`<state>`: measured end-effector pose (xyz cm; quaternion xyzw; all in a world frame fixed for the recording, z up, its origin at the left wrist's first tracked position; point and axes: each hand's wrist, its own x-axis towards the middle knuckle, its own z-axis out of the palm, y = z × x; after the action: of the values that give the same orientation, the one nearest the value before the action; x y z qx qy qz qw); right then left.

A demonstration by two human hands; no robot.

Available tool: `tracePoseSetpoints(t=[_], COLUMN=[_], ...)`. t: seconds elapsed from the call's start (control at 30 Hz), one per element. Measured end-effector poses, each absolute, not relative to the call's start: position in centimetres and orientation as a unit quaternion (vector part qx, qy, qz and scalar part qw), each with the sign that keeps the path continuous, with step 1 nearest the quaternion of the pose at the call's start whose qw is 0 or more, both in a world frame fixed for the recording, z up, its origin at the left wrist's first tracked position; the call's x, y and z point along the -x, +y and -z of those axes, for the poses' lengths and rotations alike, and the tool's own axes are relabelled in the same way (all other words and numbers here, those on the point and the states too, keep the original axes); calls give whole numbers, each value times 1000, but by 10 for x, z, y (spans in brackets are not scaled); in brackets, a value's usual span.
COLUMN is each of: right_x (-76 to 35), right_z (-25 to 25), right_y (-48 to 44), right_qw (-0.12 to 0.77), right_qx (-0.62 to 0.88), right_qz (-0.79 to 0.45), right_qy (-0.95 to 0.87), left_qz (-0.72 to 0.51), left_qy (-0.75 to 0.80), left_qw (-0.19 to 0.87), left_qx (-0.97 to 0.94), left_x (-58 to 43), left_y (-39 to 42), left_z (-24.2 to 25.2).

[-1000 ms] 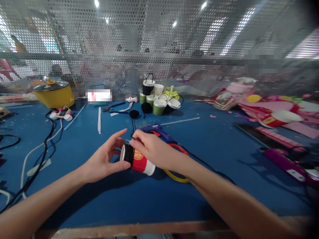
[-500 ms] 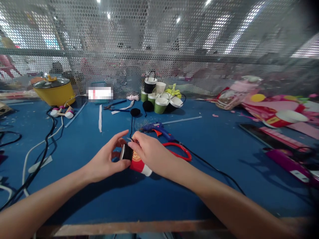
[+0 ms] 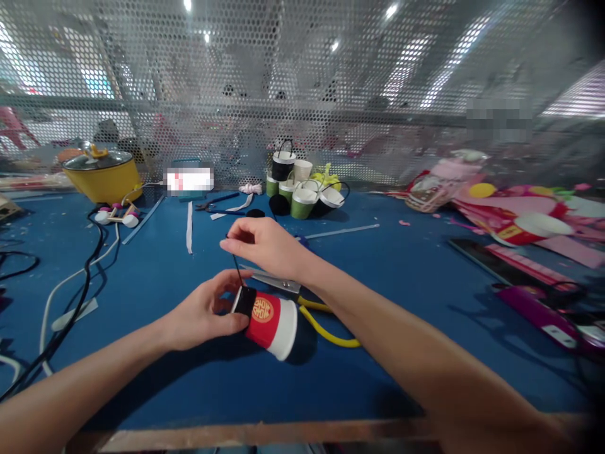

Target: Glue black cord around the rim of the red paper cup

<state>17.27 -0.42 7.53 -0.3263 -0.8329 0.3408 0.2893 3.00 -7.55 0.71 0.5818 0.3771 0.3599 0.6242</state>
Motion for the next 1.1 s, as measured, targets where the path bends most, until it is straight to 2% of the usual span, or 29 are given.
tracePoseSetpoints(t=[0.07,0.17,0.23,0.33,0.43,0.63,0.87,0.93,1.03,1.1], right_x=[-161,-153,-163,-198,-241,-275,-278,-281,-281,-280], right_z=[-76,-74,-75,-75,-68,-29,-29,-38,-52,-59], right_y=[5,19,29,43,51,50,38,28,8,-4], right_qw=[271,155,101,132,145,68,117,151,233,248], right_qx=[309,321,382,528,596,631,655,628,536,522], right_qz=[-364,-418,-393,-252,-161,-145,-206,-247,-383,-421], right_qy=[-836,-836,-830,-801,-773,-759,-717,-723,-715,-700], left_qz=[-328,-320,-337,-392,-444,-488,-489,-479,-467,-463], left_qy=[338,266,244,242,251,263,291,309,336,349], left_qw=[667,701,705,691,669,631,585,564,531,511], left_qx=[-578,-580,-574,-557,-541,-542,-578,-598,-622,-634], left_x=[-29,-28,-27,-28,-28,-28,-27,-26,-24,-24], left_y=[-77,-78,-79,-79,-77,-73,-68,-67,-66,-66], left_z=[-8,-11,-13,-14,-13,-8,0,2,4,5])
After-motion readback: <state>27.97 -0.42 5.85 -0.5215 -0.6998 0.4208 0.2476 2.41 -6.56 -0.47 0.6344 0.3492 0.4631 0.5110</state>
